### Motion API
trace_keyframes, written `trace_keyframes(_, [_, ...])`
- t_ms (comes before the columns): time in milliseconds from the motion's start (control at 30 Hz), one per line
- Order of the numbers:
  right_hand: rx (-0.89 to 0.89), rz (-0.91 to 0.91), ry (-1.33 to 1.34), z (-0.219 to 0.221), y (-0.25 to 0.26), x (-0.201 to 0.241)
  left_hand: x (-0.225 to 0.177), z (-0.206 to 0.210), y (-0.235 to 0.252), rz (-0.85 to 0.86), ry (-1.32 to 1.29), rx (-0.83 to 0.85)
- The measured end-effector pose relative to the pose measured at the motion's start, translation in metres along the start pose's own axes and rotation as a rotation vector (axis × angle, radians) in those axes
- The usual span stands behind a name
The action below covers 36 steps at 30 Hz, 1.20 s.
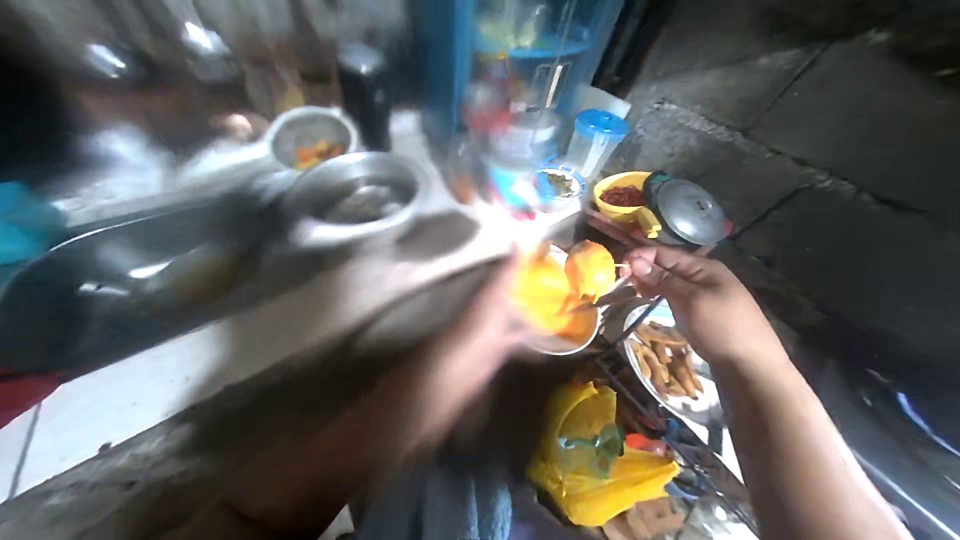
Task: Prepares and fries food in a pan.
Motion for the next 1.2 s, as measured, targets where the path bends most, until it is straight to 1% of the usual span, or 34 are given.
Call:
trace_keyframes(67, [-0.084,0.000,0.014,-0.023,-0.004,0.003,-0.006,0.024,0.002,0.006,0.014,0.048])
trace_keyframes(133, [-0.187,0.025,-0.028,-0.046,-0.012,0.010,-0.010,0.050,0.004,-0.001,0.020,0.095])
trace_keyframes(200, [-0.288,0.018,-0.139,-0.068,-0.024,0.015,-0.012,0.079,0.005,-0.034,0.011,0.124])
trace_keyframes(233, [-0.339,-0.028,-0.236,-0.078,-0.031,0.017,-0.012,0.094,0.005,-0.055,0.006,0.136])
trace_keyframes(267, [-0.378,-0.113,-0.365,-0.084,-0.040,0.017,-0.012,0.110,0.005,-0.071,0.004,0.151])
trace_keyframes(367, [-0.514,-0.504,-0.745,-0.090,-0.066,0.009,-0.012,0.154,-0.006,-0.087,0.032,0.202])
trace_keyframes(400, [-0.558,-0.601,-0.836,-0.091,-0.074,0.004,-0.010,0.167,-0.009,-0.085,0.047,0.212])
trace_keyframes(433, [-0.598,-0.663,-0.900,-0.094,-0.080,-0.001,-0.008,0.180,-0.012,-0.082,0.061,0.219])
trace_keyframes(467, [-0.635,-0.688,-0.926,-0.101,-0.084,-0.005,-0.006,0.192,-0.015,-0.080,0.074,0.227])
trace_keyframes(500, [-0.660,-0.678,-0.917,-0.112,-0.087,-0.008,-0.003,0.204,-0.018,-0.078,0.087,0.237])
trace_keyframes(600, [-0.690,-0.546,-0.828,-0.159,-0.091,-0.007,0.001,0.238,-0.029,-0.084,0.107,0.283])
trace_keyframes(800, [-0.749,-0.330,-0.803,-0.251,-0.091,0.020,0.000,0.307,-0.054,-0.043,0.137,0.368])
trace_keyframes(900, [-0.763,-0.293,-0.839,-0.289,-0.088,0.023,0.001,0.339,-0.063,-0.049,0.109,0.393])
trace_keyframes(967, [-0.776,-0.273,-0.866,-0.312,-0.085,0.024,0.002,0.358,-0.069,-0.040,0.098,0.389])
trace_keyframes(1067, [-0.769,-0.190,-0.872,-0.338,-0.084,0.030,0.005,0.382,-0.079,-0.033,0.100,0.417])
trace_keyframes(1200, [-0.764,-0.089,-0.755,-0.367,-0.087,0.030,0.010,0.403,-0.086,-0.024,0.098,0.427])
Point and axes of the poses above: each hand's wrist, its own y-axis towards the middle knuckle, its own z-axis out of the palm, x = y × z, the point moved 2 cm from there along y, towards the middle knuckle, and after that the axes turned 11 degrees about -x, right-handed, at the moved point
